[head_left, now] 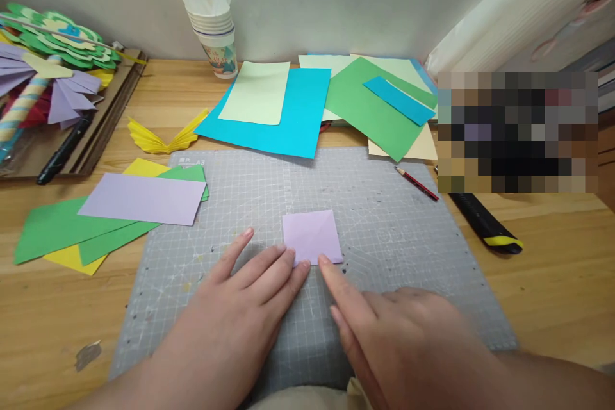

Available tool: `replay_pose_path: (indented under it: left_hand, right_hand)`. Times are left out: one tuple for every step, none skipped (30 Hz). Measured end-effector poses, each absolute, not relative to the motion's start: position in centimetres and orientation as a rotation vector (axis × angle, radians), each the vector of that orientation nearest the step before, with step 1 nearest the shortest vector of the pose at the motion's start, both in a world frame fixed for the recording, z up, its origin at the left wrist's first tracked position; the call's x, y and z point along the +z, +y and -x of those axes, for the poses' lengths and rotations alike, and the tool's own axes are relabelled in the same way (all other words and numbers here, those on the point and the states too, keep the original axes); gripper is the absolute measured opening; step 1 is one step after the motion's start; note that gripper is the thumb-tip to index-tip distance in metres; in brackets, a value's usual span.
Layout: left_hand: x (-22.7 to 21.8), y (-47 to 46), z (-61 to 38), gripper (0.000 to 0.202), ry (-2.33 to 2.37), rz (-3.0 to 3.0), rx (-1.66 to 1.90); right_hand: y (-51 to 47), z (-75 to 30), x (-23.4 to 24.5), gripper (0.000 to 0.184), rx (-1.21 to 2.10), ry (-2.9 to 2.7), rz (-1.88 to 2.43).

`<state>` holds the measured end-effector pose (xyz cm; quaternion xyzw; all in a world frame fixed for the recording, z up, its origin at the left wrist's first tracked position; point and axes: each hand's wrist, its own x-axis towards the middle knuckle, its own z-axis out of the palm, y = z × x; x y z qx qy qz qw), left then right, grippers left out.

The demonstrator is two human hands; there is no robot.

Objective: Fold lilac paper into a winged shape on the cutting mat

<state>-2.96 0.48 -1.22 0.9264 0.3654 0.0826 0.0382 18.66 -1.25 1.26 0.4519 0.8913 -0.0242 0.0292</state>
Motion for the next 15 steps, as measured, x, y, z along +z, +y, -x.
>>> replay_pose_path:
  left_hand:
    - [-1.2,0.5,3.0,0.041,1.136,-2.826,0.25]
    - [-1.3,0.5,3.0,0.041,1.154,-2.81,0.248]
    - [-1.3,0.5,3.0,0.042,1.159,-2.805,0.241]
    - [-1.3,0.5,3.0,0.043,1.147,-2.815,0.238]
    - [-1.3,0.5,3.0,0.043,1.13,-2.835,0.25]
    - [-1.3,0.5,3.0,0.044,1.11,-2.855,0.259]
    - [-1.3,0.5,3.0,0.044,1.098,-2.866,0.272]
    - [-1.3,0.6,3.0,0.043,1.099,-2.863,0.279]
    - [-1.3,0.6,3.0,0.042,1.112,-2.847,0.272]
    - [-1.3,0.6,3.0,0.041,1.134,-2.826,0.268]
    - [-1.3,0.6,3.0,0.04,1.149,-2.81,0.254]
    - [-1.2,0.6,3.0,0.04,1.145,-2.809,0.244]
    - [-1.2,0.6,3.0,0.039,1.13,-2.821,0.241]
    - [-1.1,0.6,3.0,0.039,1.118,-2.832,0.244]
    - [-1.1,0.6,2.9,0.038,1.116,-2.837,0.259]
  right_hand:
    - [-1.1,-18.5,1.2,0.046,-0.066,2.746,-1.374]
    - [-1.0,-18.3,1.1,0.048,-0.073,2.727,-1.351]
    - [-0.9,-18.1,0.9,0.049,-0.092,2.693,-1.332]
    - [-0.8,-18.0,0.8,0.049,-0.112,2.657,-1.313]
    - [-0.7,-17.9,0.7,0.049,-0.124,2.626,-1.297]
    - [-0.7,-17.9,0.7,0.051,-0.13,2.603,-1.279]
    - [-0.6,-18.0,0.7,0.053,-0.137,2.582,-1.263]
    - [-0.6,-18.1,0.8,0.057,-0.148,2.558,-1.251]
    - [-0.5,-18.2,0.9,0.061,-0.169,2.528,-1.24]
    - [-0.4,-18.3,1.1,0.065,-0.195,2.493,-1.228]
    - [-0.3,-18.4,1.2,0.068,-0.227,2.452,-1.22]
    - [-0.2,-18.4,1.3,0.07,-0.257,2.409,-1.213]
    - [-0.1,-18.5,1.4,0.071,-0.284,2.375,-1.208]
    - [0.0,-18.5,1.4,0.072,-0.306,2.355,-1.202]
    - [0.1,-18.4,1.4,0.072,-0.327,2.355,-1.205]
